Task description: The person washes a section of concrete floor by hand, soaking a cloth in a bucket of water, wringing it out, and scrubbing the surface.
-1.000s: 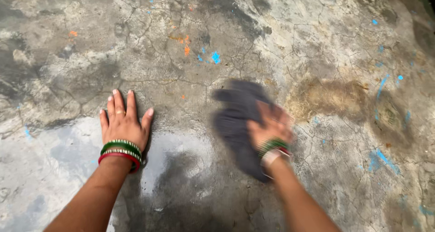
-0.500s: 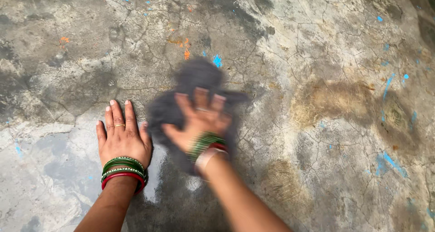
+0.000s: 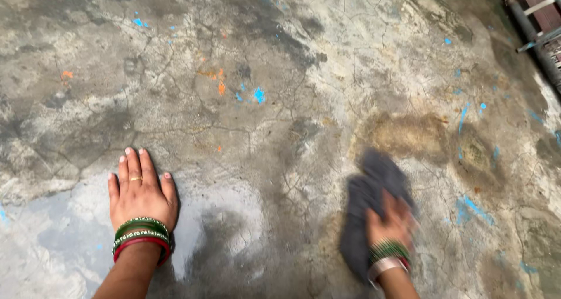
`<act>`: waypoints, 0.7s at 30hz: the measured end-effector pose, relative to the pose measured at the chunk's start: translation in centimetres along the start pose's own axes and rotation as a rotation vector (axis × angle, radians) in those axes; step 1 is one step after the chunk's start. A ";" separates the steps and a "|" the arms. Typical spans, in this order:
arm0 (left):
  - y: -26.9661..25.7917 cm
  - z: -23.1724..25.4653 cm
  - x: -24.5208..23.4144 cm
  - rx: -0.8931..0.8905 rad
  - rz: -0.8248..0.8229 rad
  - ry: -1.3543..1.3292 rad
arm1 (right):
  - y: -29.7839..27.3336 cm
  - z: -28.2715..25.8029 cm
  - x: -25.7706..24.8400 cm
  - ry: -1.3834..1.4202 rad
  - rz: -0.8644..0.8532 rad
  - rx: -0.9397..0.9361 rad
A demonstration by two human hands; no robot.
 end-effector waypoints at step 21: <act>0.5 0.1 0.1 -0.009 0.010 0.020 | 1.5 -44.5 6.6 0.039 -0.425 -0.592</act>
Point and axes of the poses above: each hand's wrist, its own y-axis towards the middle knuckle, its own x-axis out of the palm, z = x × y, the point moved 9 cm from there along y, towards the middle knuckle, and after that the axes turned 10 degrees about z, right-handed, at the moved point
